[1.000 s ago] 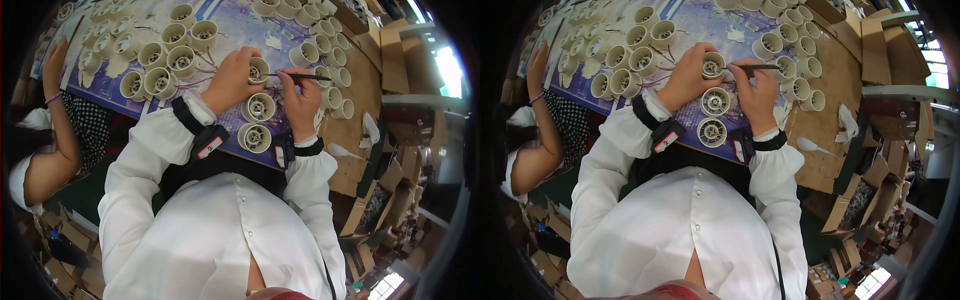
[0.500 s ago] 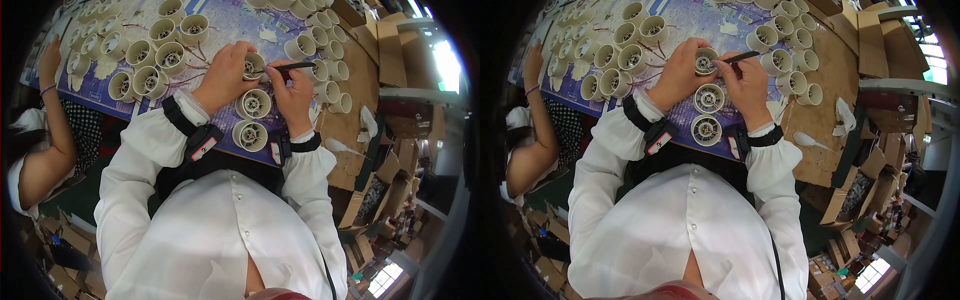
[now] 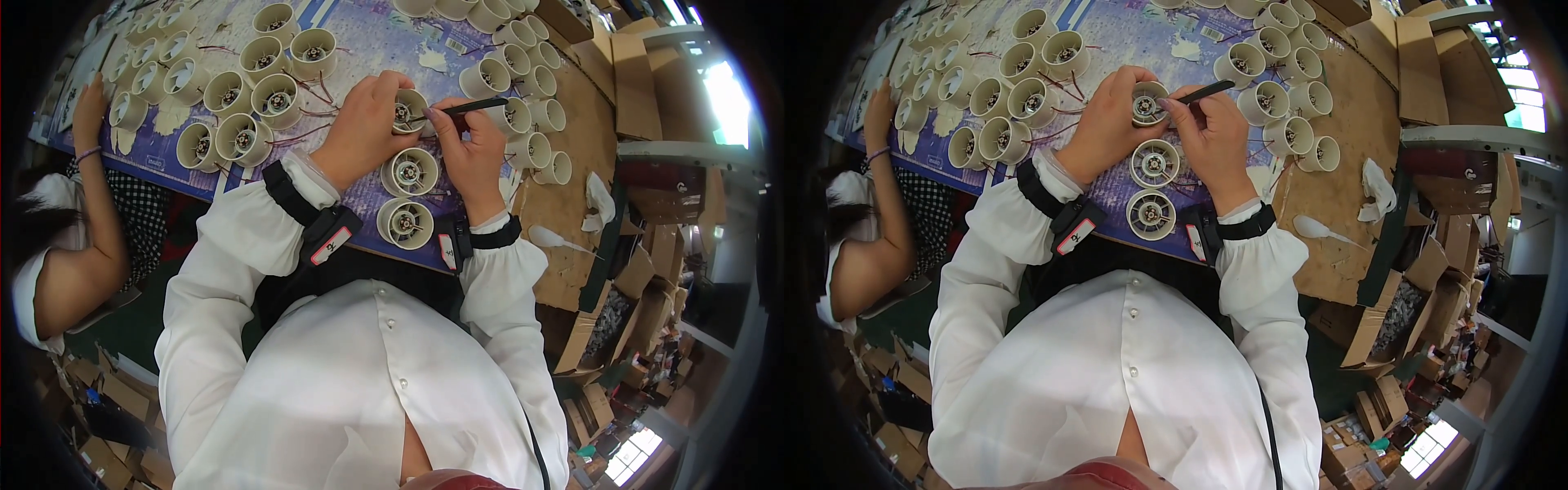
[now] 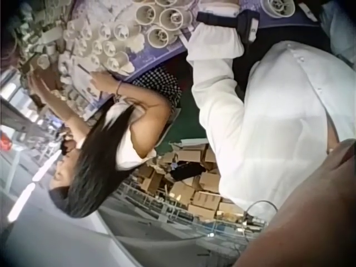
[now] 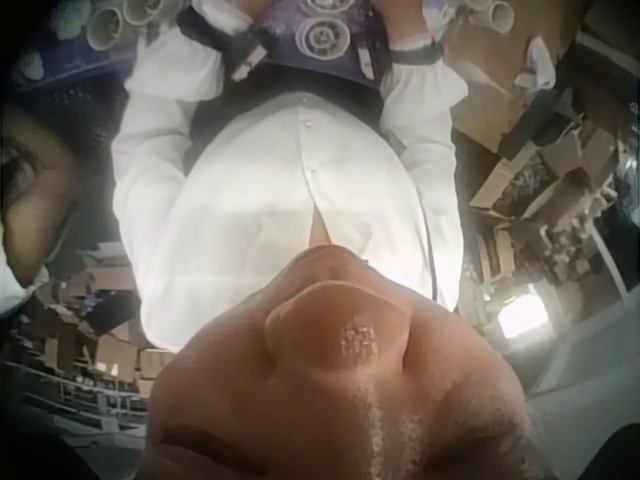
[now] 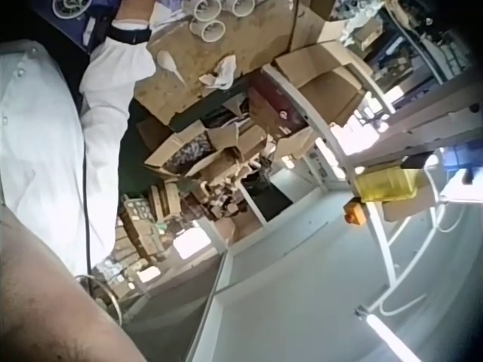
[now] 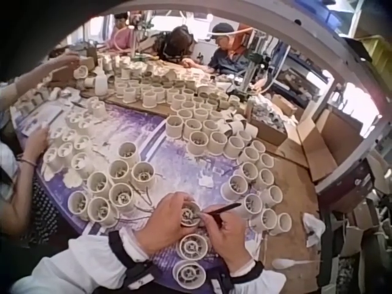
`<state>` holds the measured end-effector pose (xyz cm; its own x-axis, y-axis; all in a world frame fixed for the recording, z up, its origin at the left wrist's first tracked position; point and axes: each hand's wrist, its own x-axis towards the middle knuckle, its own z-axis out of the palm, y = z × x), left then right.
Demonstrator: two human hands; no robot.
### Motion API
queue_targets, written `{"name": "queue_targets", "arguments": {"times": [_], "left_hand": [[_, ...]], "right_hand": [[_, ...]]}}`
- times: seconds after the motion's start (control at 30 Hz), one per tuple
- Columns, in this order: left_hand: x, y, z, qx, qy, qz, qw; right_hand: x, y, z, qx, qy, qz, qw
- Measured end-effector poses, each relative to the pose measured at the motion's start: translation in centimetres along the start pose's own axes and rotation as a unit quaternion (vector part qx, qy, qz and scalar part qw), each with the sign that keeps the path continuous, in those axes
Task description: The person picks up a white plastic housing, inserts a fan component, and uses a small tool to press the parts together. They then apply liquid from a squeeze bottle to the assembly and place the finished unit back onto the work surface.
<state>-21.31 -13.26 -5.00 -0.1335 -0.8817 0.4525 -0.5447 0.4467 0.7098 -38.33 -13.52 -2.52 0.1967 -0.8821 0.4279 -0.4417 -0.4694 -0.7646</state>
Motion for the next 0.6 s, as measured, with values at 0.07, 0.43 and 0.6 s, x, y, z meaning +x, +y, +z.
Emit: {"name": "queue_targets", "arguments": {"times": [0.07, 0.43, 0.6], "left_hand": [[0.04, -0.01, -0.01, -0.004, -0.003, -0.003, 1.000], [-0.05, -0.05, -0.11, 0.028, 0.010, 0.033, 0.999], [-0.08, -0.05, -0.03, 0.032, 0.007, 0.030, 0.999]], "right_hand": [[0.01, 0.00, 0.05, 0.002, 0.003, -0.001, 1.000], [-0.25, -0.01, 0.45, 0.018, 0.035, -0.013, 0.999], [-0.13, 0.19, 0.43, 0.007, 0.023, -0.029, 0.999]]}}
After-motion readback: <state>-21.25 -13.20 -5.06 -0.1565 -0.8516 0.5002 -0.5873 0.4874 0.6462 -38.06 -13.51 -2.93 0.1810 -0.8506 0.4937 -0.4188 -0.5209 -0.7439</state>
